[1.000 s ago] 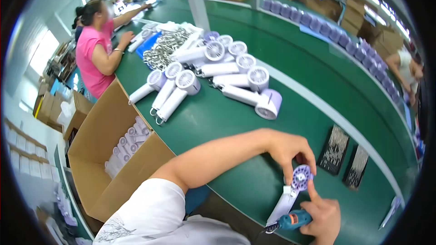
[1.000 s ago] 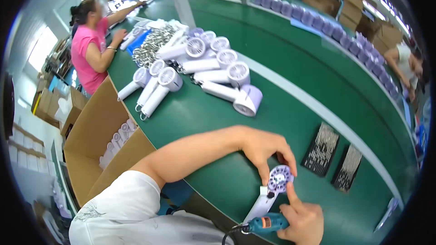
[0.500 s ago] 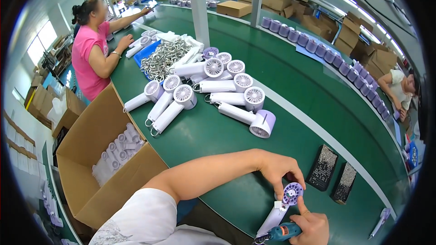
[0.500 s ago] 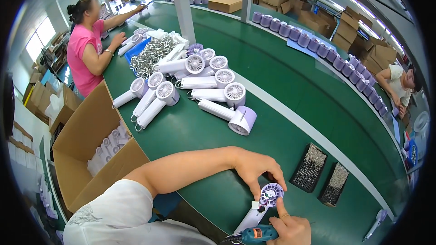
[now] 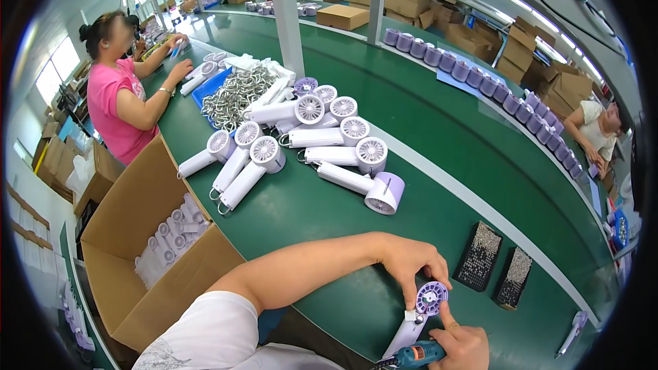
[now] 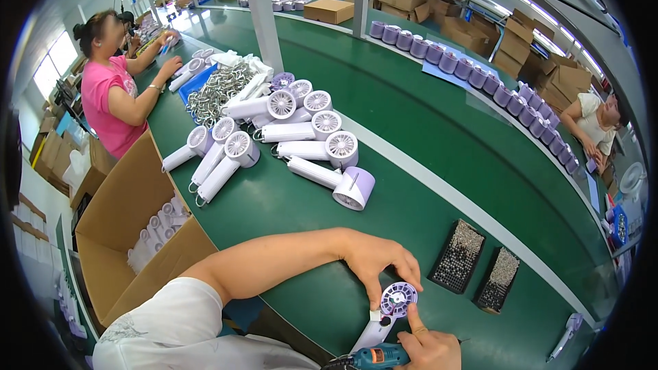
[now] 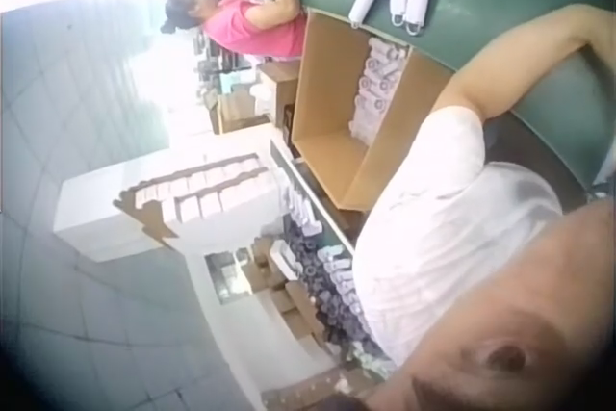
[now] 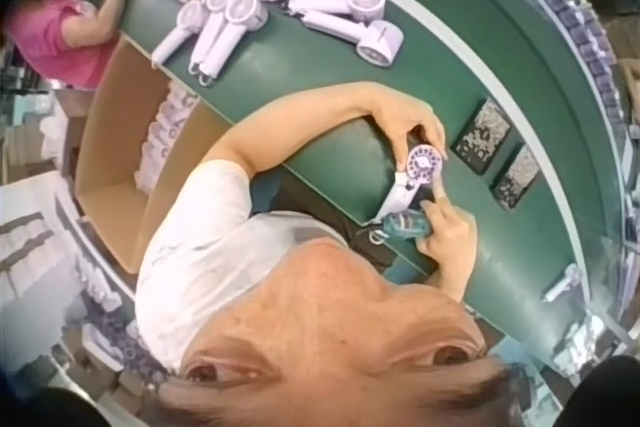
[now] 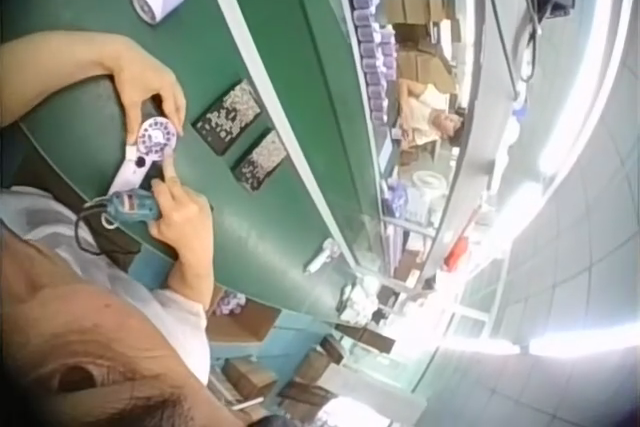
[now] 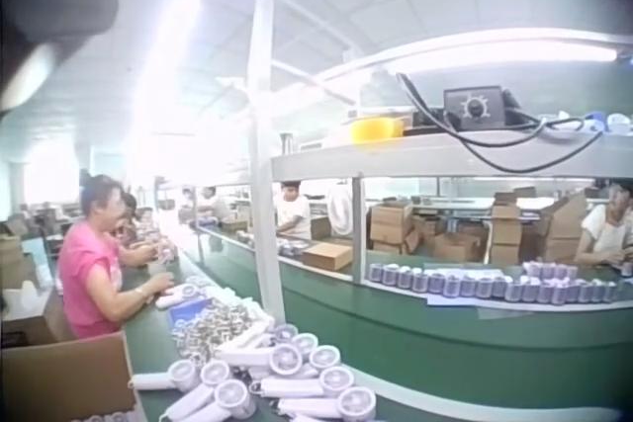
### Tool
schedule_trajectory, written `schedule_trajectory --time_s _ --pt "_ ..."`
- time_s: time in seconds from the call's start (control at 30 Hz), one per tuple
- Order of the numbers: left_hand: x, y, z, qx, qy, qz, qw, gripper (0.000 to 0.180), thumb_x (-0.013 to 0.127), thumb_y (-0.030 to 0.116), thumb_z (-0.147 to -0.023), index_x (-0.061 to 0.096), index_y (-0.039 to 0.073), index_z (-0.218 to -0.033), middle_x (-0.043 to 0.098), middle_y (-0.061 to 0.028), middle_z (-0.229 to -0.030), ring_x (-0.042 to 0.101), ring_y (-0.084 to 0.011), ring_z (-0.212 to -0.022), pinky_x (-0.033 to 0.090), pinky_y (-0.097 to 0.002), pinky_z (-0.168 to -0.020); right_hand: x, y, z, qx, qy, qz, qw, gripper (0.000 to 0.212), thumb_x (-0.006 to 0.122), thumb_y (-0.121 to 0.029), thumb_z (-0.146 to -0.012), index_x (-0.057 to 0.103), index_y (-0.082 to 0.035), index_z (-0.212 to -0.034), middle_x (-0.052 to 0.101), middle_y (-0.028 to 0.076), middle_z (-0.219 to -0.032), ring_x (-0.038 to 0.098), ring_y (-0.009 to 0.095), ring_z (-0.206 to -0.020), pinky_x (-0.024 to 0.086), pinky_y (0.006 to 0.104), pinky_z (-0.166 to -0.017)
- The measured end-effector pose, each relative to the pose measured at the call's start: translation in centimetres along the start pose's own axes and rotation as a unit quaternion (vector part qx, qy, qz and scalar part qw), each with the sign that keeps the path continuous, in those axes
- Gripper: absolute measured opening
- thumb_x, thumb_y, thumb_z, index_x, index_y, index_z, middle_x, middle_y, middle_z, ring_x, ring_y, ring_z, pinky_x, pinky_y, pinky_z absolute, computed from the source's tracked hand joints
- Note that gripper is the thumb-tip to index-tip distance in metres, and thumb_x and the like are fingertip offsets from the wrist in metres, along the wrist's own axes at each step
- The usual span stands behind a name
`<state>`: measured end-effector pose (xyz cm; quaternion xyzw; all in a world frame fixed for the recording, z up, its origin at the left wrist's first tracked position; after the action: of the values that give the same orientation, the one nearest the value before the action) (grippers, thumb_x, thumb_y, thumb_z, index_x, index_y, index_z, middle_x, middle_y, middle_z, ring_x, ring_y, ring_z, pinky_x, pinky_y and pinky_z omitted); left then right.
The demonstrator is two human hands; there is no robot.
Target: The person assembles portable handheld fans by picking screws from a tray and driving them into the fan components using an electric screwdriver.
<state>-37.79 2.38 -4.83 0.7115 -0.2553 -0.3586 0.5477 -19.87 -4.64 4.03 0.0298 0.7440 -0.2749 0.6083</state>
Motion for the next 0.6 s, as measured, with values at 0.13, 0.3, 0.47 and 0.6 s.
schedule_trajectory --time_s 0.13,0.3,0.47,0.6 --pt "0.12 0.13 -0.01 -0.002 0.003 -0.005 1.000 0.086 0.098 0.021 -0.057 0.066 0.008 -0.135 0.064 -0.0117 -0.133 0.057 -0.0278 -0.124 0.046 -0.0380 -0.105 -0.24 -0.16 -0.13 0.000 0.005 -0.001 1.000 0.034 0.072 -0.006 -0.055 0.069 -0.004 -0.089 0.064 0.024 -0.133 0.069 0.033 -0.067 0.057 0.0383 -0.062" --pt "0.18 0.26 -0.17 -0.002 0.007 0.019 1.000 0.083 0.098 0.020 -0.058 0.067 0.012 -0.134 0.068 -0.0087 -0.126 0.058 -0.0253 -0.118 0.047 -0.0358 -0.100 -0.02 -0.06 0.08 0.001 0.007 0.003 1.000 0.034 0.072 -0.005 -0.056 0.070 -0.004 -0.090 0.064 0.024 -0.133 0.069 0.033 -0.069 0.057 0.0381 -0.063" --pt "0.05 0.37 -0.29 -0.021 0.004 0.011 1.000 0.080 0.098 0.019 -0.057 0.068 0.011 -0.131 0.070 -0.0080 -0.123 0.060 -0.0237 -0.115 0.048 -0.0352 -0.097 -0.05 -0.01 -0.12 -0.001 -0.004 -0.001 1.000 0.035 0.072 -0.006 -0.056 0.070 -0.004 -0.091 0.063 0.026 -0.134 0.069 0.033 -0.070 0.057 0.0393 -0.064" --pt "-0.08 0.62 -0.09 -0.023 0.008 0.020 0.999 0.078 0.098 0.019 -0.057 0.069 0.010 -0.129 0.071 -0.0087 -0.121 0.063 -0.0240 -0.112 0.050 -0.0354 -0.096 -0.01 -0.15 -0.39 -0.005 -0.013 -0.002 1.000 0.036 0.072 -0.006 -0.056 0.069 -0.004 -0.092 0.062 0.026 -0.135 0.069 0.034 -0.070 0.057 0.0396 -0.064"
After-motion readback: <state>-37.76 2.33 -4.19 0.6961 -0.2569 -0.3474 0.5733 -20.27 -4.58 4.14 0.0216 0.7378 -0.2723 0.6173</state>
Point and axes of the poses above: each hand's wrist, its own z-axis away from the middle knuckle, its own x-axis out of the palm, y = z × x, the point moved 6 cm from there along -z, towards the middle knuckle
